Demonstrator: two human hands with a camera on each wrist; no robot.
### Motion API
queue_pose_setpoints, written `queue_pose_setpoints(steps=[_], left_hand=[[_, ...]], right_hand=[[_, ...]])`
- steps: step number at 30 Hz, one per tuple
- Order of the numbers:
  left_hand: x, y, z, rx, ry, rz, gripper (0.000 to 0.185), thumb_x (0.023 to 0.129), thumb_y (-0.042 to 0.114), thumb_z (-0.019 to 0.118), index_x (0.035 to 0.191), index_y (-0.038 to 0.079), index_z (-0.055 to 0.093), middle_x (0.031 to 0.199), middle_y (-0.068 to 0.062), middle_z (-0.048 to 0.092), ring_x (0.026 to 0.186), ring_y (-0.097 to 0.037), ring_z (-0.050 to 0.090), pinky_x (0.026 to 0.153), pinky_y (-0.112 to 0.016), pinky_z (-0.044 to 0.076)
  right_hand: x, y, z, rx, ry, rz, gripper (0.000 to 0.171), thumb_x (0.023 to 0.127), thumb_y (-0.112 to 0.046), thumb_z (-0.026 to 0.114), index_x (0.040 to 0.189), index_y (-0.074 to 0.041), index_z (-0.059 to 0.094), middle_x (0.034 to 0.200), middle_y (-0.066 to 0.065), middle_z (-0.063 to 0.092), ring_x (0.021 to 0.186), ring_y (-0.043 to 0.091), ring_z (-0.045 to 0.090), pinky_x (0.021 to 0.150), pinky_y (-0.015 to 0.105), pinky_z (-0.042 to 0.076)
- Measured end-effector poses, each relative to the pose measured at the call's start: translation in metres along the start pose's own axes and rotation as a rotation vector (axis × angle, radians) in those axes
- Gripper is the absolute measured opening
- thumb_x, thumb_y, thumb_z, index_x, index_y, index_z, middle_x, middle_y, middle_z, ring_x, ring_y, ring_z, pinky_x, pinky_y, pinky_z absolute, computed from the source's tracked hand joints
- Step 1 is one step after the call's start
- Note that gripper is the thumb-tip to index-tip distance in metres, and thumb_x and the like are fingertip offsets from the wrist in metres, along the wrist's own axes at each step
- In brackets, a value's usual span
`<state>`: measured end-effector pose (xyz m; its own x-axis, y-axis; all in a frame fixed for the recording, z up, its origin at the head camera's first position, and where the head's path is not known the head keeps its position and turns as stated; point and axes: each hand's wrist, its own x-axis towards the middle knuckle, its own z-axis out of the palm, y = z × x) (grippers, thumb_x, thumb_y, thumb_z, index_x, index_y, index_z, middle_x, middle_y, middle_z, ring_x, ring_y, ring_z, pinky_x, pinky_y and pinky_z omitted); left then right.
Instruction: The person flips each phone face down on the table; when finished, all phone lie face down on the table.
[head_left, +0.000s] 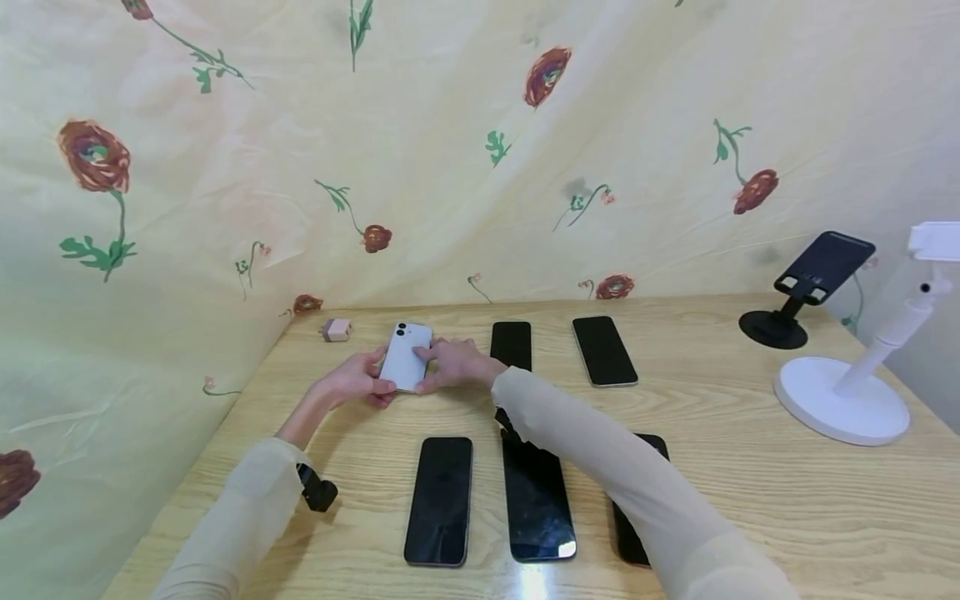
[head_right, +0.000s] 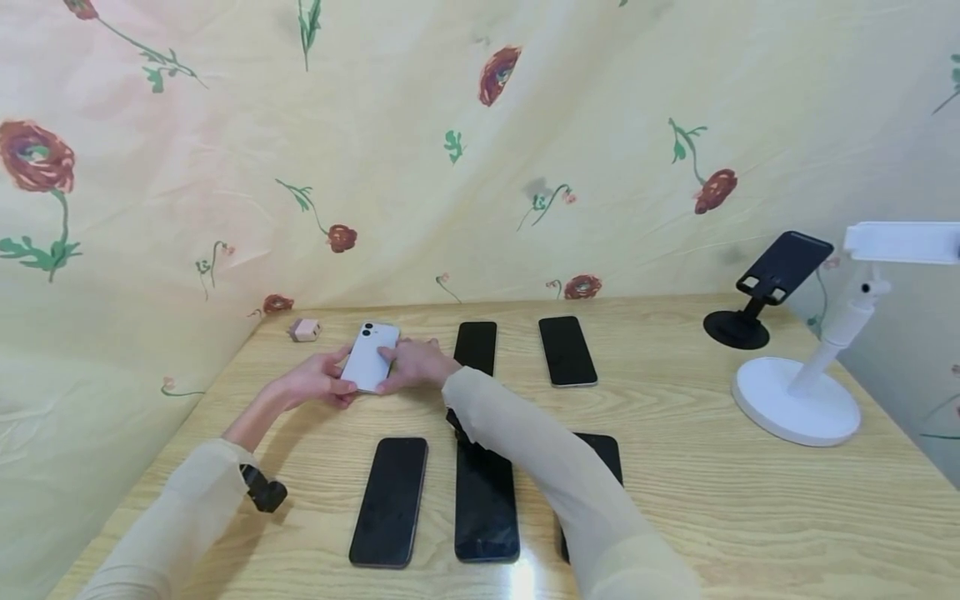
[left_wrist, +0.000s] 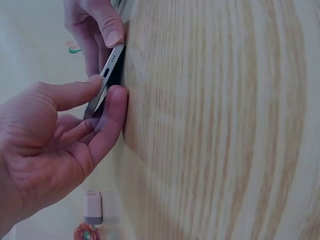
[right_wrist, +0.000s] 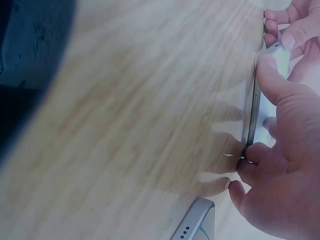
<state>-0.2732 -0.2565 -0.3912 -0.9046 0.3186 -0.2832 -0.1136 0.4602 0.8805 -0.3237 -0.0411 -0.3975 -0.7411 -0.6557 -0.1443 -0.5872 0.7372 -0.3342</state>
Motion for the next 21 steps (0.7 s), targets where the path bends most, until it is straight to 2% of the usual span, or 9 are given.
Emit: queue_pose_setpoints(steps=[3,8,16,21], left_hand=[[0.001,0.000,0.002,0.028,0.023,-0.024,0.087,0.096,-0.005,0.061,0.156,-0.007,-0.002,0.098,-0.023,0.064,0.072,-0.019,0.067,0.071,-0.034,0.059],[0.003,0.003,0.004,0.072,0.052,-0.056,0.089,0.096,-0.001,0.064,0.159,0.000,0.002,0.091,-0.018,0.063,0.072,-0.018,0.064,0.068,-0.033,0.058],[0.001,0.008,0.005,0.187,0.052,-0.081,0.085,0.096,0.005,0.066,0.160,0.004,0.010,0.080,-0.013,0.059,0.062,-0.016,0.060,0.060,-0.031,0.055],[-0.001,0.011,0.005,0.327,0.052,-0.092,0.083,0.097,0.015,0.067,0.160,0.006,0.014,0.073,-0.010,0.056,0.059,-0.016,0.056,0.055,-0.029,0.052]], right_hand=[[0.001,0.001,0.001,0.005,0.001,-0.001,0.082,0.091,-0.057,0.067,0.157,-0.022,0.034,0.158,0.016,0.033,0.140,0.035,0.038,0.108,0.051,0.028],[-0.001,0.000,0.000,0.018,-0.001,0.009,0.081,0.091,-0.056,0.067,0.157,-0.022,0.034,0.158,0.016,0.033,0.139,0.033,0.039,0.108,0.051,0.026],[-0.002,0.001,0.000,0.007,-0.008,-0.003,0.081,0.091,-0.057,0.066,0.157,-0.022,0.035,0.157,0.014,0.035,0.137,0.033,0.042,0.106,0.050,0.028],[0.000,0.002,0.003,0.010,-0.008,0.001,0.081,0.091,-0.057,0.066,0.157,-0.022,0.035,0.159,0.013,0.033,0.138,0.033,0.041,0.109,0.051,0.026]])
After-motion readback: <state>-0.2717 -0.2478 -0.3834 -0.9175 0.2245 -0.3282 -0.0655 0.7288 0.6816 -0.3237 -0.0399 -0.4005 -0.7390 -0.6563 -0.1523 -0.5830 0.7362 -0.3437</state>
